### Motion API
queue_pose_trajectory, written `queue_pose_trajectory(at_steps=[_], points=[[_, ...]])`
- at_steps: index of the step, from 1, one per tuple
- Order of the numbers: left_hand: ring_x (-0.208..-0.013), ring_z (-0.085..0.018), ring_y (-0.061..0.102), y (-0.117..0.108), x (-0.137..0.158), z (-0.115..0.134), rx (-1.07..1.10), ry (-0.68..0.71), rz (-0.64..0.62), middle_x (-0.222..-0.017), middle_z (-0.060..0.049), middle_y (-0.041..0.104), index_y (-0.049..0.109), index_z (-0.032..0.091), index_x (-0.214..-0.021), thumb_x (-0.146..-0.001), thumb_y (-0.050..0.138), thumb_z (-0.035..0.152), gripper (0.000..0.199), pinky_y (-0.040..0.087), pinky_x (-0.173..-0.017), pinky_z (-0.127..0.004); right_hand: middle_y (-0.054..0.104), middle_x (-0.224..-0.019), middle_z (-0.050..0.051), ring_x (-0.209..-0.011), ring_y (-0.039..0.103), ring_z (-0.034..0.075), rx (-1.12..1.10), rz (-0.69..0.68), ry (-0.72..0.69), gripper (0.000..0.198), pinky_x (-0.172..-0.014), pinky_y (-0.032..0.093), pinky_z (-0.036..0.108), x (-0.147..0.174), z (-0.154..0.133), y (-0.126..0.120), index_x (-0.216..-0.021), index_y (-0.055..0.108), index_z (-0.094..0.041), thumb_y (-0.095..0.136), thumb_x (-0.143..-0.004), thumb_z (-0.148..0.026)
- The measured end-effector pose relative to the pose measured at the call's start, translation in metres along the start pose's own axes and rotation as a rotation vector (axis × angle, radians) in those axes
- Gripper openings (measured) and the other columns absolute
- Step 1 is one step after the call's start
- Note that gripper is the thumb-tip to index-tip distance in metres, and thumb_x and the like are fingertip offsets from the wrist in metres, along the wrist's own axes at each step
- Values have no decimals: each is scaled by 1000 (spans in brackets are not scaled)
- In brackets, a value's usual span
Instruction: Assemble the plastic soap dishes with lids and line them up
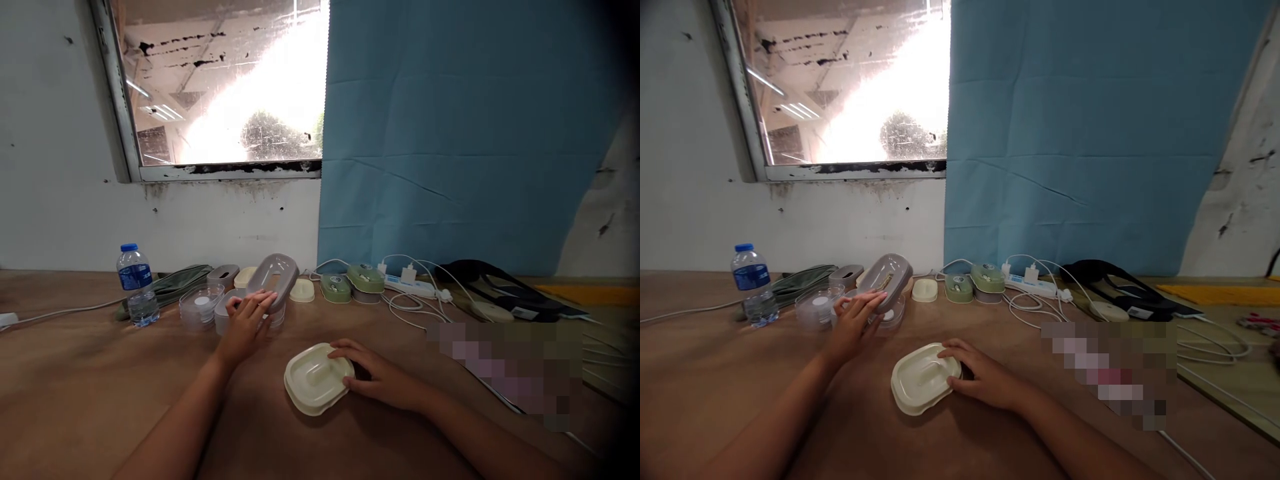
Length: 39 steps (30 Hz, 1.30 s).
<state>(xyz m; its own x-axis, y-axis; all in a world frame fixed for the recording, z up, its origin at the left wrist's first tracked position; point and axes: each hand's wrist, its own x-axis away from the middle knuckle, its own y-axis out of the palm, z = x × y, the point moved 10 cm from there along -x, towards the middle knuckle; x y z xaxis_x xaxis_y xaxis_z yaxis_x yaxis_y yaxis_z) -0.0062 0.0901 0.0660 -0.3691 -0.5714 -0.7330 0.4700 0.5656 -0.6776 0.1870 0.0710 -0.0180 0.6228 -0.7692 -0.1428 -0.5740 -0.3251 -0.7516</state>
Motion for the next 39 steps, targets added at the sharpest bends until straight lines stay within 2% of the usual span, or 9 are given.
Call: queue_pose_trajectory(at_steps=[6, 10, 15, 29, 39], points=[[-106, -24, 51, -11, 3, -43, -111, -23, -106, -114, -8, 59, 47, 24, -122, -84, 41, 23, 39, 20, -90, -40, 34, -135, 9, -124, 33, 26, 10, -24, 9, 40, -104, 27, 41, 0, -2, 1, -117, 51, -22, 50, -84, -44], [-101, -25, 53, -5, 9, -67, -158, -91, -147, -110, -7, 61, 51, 25, -118, -80, 43, 23, 38, 21, -88, -42, 34, -135, 9, -124, 34, 26, 18, -27, 14, 38, -103, 28, 40, 1, -3, 1, -116, 52, -22, 49, -84, -44], [-100, -25, 53, 3, 15, -85, -171, -135, -187, -110, -8, 61, 52, 27, -118, -80, 45, 26, 39, 25, -87, -42, 35, -134, 8, -123, 35, 26, 15, -24, -1, 38, -103, 29, 40, 1, -4, 1, -114, 53, -23, 48, -85, -46], [-107, -27, 50, 18, 22, -96, -109, -170, -262, -116, -8, 58, 54, 27, -116, -76, 48, 24, 40, 25, -91, -44, 35, -134, 8, -124, 34, 27, 27, -28, -16, 35, -103, 28, 42, 1, -3, 1, -113, 54, -24, 47, -85, -44], [-110, -25, 48, 14, 22, -98, -99, -200, -197, -117, -8, 57, 50, 27, -119, -82, 44, 29, 37, 23, -91, -44, 36, -133, 7, -123, 35, 27, 30, -23, -16, 35, -103, 29, 41, 1, -3, 0, -112, 55, -24, 47, -85, -45]])
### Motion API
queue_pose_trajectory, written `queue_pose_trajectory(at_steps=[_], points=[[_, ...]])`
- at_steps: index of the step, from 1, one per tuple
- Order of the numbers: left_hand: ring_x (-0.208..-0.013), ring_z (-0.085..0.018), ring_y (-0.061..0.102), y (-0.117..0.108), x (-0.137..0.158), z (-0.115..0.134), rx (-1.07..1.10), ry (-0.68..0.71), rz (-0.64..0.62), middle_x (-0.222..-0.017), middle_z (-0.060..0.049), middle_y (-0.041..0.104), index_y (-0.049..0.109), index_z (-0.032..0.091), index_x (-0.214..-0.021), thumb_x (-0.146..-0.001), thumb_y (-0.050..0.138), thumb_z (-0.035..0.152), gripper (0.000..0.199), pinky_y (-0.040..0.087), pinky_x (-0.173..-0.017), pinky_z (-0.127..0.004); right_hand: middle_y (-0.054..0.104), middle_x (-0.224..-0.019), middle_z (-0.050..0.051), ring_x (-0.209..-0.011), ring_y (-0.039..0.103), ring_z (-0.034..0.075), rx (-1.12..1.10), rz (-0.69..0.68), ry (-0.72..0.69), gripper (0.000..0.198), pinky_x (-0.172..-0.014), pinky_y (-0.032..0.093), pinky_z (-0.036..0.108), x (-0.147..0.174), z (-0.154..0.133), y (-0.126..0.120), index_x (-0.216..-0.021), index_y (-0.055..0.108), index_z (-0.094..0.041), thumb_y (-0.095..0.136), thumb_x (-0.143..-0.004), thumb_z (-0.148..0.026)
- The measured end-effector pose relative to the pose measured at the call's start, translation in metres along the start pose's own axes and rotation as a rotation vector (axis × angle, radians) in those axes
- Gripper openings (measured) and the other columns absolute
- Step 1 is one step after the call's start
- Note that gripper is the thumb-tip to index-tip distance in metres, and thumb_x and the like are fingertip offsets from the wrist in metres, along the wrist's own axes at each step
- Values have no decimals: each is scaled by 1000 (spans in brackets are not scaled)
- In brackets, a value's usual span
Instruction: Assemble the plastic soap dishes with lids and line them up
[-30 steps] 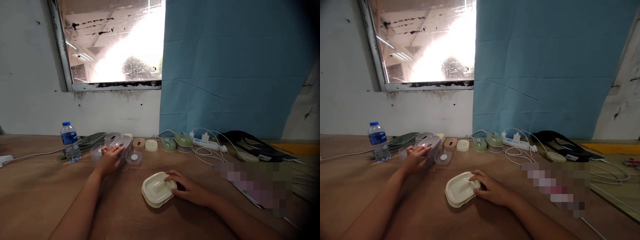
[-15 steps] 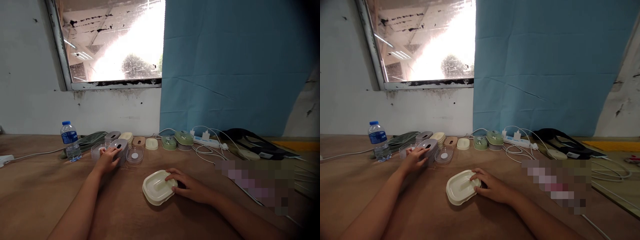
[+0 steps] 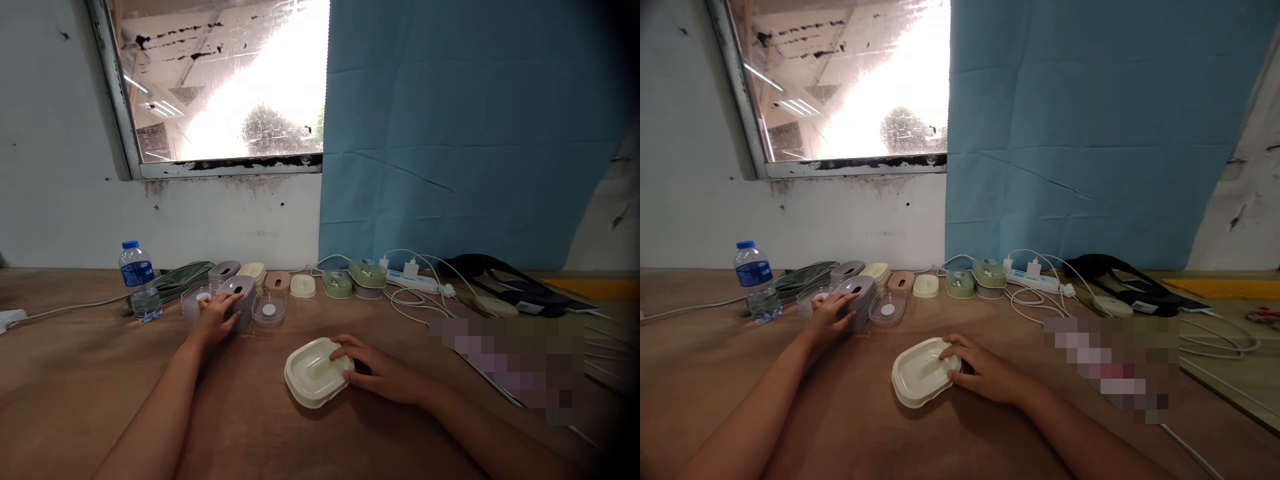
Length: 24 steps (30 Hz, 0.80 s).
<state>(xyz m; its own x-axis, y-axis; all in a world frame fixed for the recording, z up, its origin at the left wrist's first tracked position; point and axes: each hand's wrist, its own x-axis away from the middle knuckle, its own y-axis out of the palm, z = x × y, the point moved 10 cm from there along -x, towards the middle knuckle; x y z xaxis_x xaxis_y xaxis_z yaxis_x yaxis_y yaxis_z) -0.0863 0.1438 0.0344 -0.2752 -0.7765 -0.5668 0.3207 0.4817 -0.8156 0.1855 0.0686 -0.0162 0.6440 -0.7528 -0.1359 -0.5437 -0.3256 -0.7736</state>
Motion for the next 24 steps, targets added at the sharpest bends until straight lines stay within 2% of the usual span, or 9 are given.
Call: queue_pose_trajectory(at_steps=[7, 14, 24], points=[[-111, -25, 47, 4, 0, -4, 37, 14, -14, -118, -8, 57, 48, 27, -120, -83, 44, 30, 38, 25, -91, -42, 35, -134, 7, -124, 34, 26, 5, -6, -2, 35, -103, 28, 41, 0, 2, 1, -112, 55, -25, 46, -86, -46], [-113, -25, 46, 3, -2, -12, 67, 9, 26, -119, -8, 56, 47, 26, -121, -84, 45, 35, 39, 26, -92, -41, 35, -134, 7, -123, 35, 25, 15, -11, -2, 35, -103, 29, 39, 0, 2, 1, -113, 54, -25, 46, -86, -45], [-112, -25, 47, 3, -1, -11, 85, 1, 13, -117, -6, 57, 51, 26, -119, -82, 47, 33, 37, 27, -93, -42, 34, -134, 8, -124, 35, 24, 16, -12, -12, 34, -103, 28, 38, 0, 3, 2, -113, 54, -24, 46, -86, -44]])
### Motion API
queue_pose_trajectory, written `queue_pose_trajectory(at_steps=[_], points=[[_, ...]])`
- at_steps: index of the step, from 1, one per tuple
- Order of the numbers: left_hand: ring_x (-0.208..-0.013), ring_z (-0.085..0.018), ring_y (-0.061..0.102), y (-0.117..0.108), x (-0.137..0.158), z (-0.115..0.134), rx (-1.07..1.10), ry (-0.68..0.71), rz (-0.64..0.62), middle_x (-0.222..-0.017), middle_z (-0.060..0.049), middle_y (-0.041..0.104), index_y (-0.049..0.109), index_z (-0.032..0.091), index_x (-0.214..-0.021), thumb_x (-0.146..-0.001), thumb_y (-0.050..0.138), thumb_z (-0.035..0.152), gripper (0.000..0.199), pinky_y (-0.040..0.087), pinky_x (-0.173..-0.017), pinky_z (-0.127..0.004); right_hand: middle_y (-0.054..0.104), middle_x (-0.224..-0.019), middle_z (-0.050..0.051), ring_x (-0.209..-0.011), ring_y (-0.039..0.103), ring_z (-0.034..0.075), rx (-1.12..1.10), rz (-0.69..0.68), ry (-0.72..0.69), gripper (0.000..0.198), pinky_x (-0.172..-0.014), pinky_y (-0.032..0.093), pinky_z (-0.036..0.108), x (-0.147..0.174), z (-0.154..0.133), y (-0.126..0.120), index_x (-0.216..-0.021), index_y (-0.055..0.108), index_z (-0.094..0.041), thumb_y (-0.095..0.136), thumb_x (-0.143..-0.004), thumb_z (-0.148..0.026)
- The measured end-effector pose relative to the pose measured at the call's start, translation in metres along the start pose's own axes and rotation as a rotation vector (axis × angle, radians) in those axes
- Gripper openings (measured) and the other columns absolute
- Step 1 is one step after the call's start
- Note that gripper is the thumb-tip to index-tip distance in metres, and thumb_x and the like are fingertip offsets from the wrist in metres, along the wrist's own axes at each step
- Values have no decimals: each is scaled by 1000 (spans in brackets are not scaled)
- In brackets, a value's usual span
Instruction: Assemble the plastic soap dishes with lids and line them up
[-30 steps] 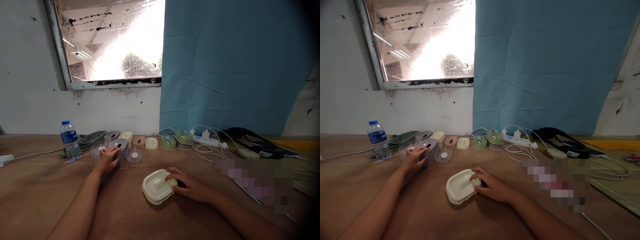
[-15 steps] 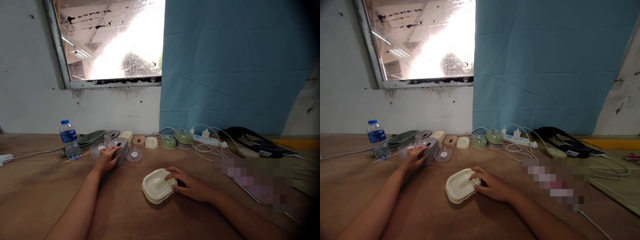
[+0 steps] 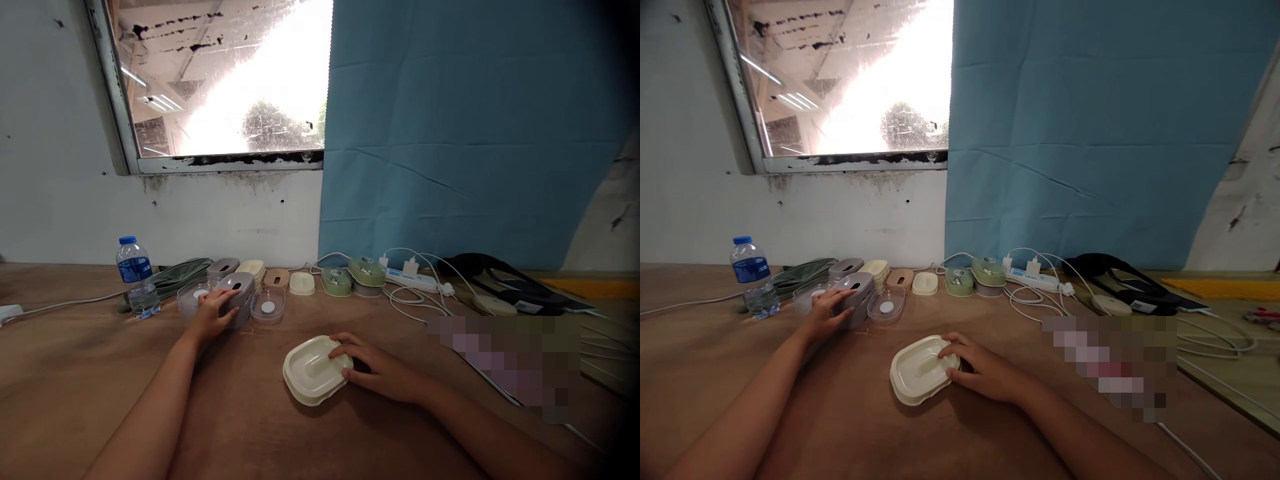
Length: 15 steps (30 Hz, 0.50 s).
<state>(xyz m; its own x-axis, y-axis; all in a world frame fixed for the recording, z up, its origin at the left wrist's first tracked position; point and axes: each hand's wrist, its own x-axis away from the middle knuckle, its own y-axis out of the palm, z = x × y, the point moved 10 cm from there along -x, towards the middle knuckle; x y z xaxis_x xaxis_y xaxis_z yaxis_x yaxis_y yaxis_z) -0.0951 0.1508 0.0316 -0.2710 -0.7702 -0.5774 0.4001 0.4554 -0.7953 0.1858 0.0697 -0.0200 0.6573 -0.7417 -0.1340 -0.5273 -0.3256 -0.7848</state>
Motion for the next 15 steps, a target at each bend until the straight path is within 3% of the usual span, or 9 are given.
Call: queue_pose_trajectory(at_steps=[9, 15], points=[[-109, -26, 49, 2, -3, -6, 77, 3, 36, -114, -6, 59, 55, 24, -115, -79, 52, 36, 38, 31, -93, -43, 33, -134, 8, -123, 35, 24, 1, -8, 13, 34, -103, 28, 39, 0, 0, 0, -114, 53, -23, 46, -87, -43], [-110, -26, 49, 6, -1, -7, 46, 35, -21, -116, -7, 58, 53, 24, -116, -82, 47, 35, 36, 29, -93, -44, 34, -134, 8, -123, 35, 25, -4, 0, 7, 34, -102, 29, 39, 1, 0, 0, -113, 54, -24, 46, -86, -44]])
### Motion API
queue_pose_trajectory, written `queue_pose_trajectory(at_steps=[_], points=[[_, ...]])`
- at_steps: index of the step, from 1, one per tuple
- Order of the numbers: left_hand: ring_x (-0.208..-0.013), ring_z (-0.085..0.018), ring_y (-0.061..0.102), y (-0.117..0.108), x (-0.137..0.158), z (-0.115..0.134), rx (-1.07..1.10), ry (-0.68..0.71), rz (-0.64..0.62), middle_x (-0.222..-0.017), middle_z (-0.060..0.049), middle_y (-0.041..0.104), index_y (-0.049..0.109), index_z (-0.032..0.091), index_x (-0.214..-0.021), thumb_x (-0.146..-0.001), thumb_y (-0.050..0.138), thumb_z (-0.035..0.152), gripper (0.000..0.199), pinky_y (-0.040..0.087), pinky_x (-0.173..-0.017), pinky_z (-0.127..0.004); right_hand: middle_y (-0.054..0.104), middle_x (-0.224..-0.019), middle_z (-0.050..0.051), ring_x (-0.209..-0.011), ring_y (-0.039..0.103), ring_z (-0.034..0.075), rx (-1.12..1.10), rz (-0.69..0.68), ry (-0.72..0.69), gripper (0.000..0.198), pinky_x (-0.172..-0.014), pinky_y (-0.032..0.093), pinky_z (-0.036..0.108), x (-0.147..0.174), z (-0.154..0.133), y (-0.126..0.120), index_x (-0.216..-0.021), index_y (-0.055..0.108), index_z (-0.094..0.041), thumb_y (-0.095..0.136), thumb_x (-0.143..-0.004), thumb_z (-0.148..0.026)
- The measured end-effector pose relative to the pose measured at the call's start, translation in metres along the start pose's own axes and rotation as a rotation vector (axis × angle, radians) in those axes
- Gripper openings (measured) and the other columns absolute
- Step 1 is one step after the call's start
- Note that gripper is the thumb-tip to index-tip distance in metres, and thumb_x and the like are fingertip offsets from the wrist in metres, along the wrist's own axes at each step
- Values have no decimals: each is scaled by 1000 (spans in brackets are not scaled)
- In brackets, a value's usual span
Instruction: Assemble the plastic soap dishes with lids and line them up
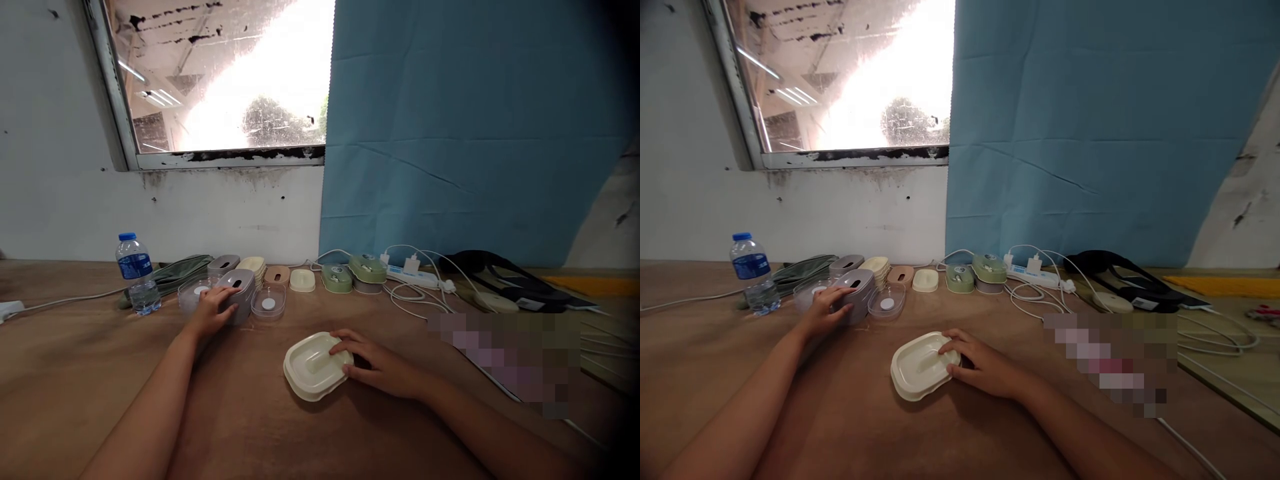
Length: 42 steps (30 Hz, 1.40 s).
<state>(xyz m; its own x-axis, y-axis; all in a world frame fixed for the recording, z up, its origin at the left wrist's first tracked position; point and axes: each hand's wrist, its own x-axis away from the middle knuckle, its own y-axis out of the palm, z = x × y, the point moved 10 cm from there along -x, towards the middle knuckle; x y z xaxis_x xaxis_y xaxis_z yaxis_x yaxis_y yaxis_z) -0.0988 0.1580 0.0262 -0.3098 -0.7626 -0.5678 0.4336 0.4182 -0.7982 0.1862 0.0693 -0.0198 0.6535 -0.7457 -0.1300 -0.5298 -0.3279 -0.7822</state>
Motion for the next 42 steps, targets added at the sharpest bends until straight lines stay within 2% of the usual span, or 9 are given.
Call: queue_pose_trajectory(at_steps=[3, 8, 13, 21, 28, 31, 34, 38, 42], points=[[-108, -25, 50, -1, -1, 0, -10, 13, 10, -114, -8, 59, 53, 24, -116, -85, 44, 35, 35, 30, -92, -42, 34, -134, 8, -123, 36, 23, 11, 0, 1, 33, -102, 29, 37, 0, 1, 0, -113, 53, -24, 45, -87, -43], [-110, -25, 48, -10, -2, 6, -51, 19, 96, -115, -9, 58, 49, 22, -120, -87, 40, 35, 36, 30, -91, -40, 33, -134, 7, -123, 36, 23, 20, -7, 11, 32, -102, 29, 37, -1, 2, 1, -114, 53, -25, 45, -87, -42], [-109, -25, 49, -3, -2, 11, -106, 55, 37, -114, -8, 58, 48, 23, -120, -88, 38, 31, 34, 28, -90, -41, 34, -134, 7, -122, 37, 23, 28, -8, 10, 33, -102, 30, 36, 0, 1, 1, -114, 53, -25, 45, -87, -42], [-109, -25, 47, 1, -3, 3, -92, 36, 28, -116, -9, 57, 46, 22, -122, -89, 36, 34, 37, 28, -90, -41, 34, -134, 8, -122, 37, 25, 14, -4, 13, 35, -101, 30, 38, 1, -3, -1, -114, 54, -24, 44, -87, -44], [-108, -24, 49, 0, -1, 7, -80, 60, 20, -115, -8, 57, 49, 24, -119, -86, 41, 34, 35, 29, -90, -40, 33, -135, 8, -123, 36, 24, 29, -9, 18, 34, -102, 30, 38, 0, -1, 0, -114, 53, -24, 44, -87, -42], [-108, -24, 49, 0, 0, 8, -84, 51, 6, -115, -7, 57, 49, 25, -119, -86, 41, 34, 35, 28, -90, -41, 32, -136, 8, -124, 35, 24, 50, -24, 4, 35, -102, 29, 38, 0, -2, 0, -116, 52, -24, 50, -84, -38], [-110, -24, 48, 0, 0, 7, -93, 36, -5, -117, -8, 56, 47, 26, -119, -86, 41, 34, 35, 25, -93, -43, 31, -138, 6, -125, 34, 24, 86, -69, -23, 43, -103, 29, 38, 3, -6, 1, -117, 51, -25, 58, -75, -26], [-112, -25, 46, 2, 1, 8, -108, 27, -18, -119, -8, 55, 43, 26, -122, -85, 43, 34, 39, 21, -95, -47, 41, -130, 5, -118, 43, 23, 116, -54, -40, 38, -100, 34, 37, 6, -9, -9, -108, 58, -24, 54, -72, -15], [-115, -26, 44, -4, 1, 17, -138, 34, 38, -124, -10, 51, 38, 25, -127, -83, 45, 35, 46, 21, -95, -46, 50, -119, 5, -107, 51, 21, 139, -47, -54, 28, -93, 40, 34, 6, -11, -17, -98, 63, -23, 54, -73, -16]])
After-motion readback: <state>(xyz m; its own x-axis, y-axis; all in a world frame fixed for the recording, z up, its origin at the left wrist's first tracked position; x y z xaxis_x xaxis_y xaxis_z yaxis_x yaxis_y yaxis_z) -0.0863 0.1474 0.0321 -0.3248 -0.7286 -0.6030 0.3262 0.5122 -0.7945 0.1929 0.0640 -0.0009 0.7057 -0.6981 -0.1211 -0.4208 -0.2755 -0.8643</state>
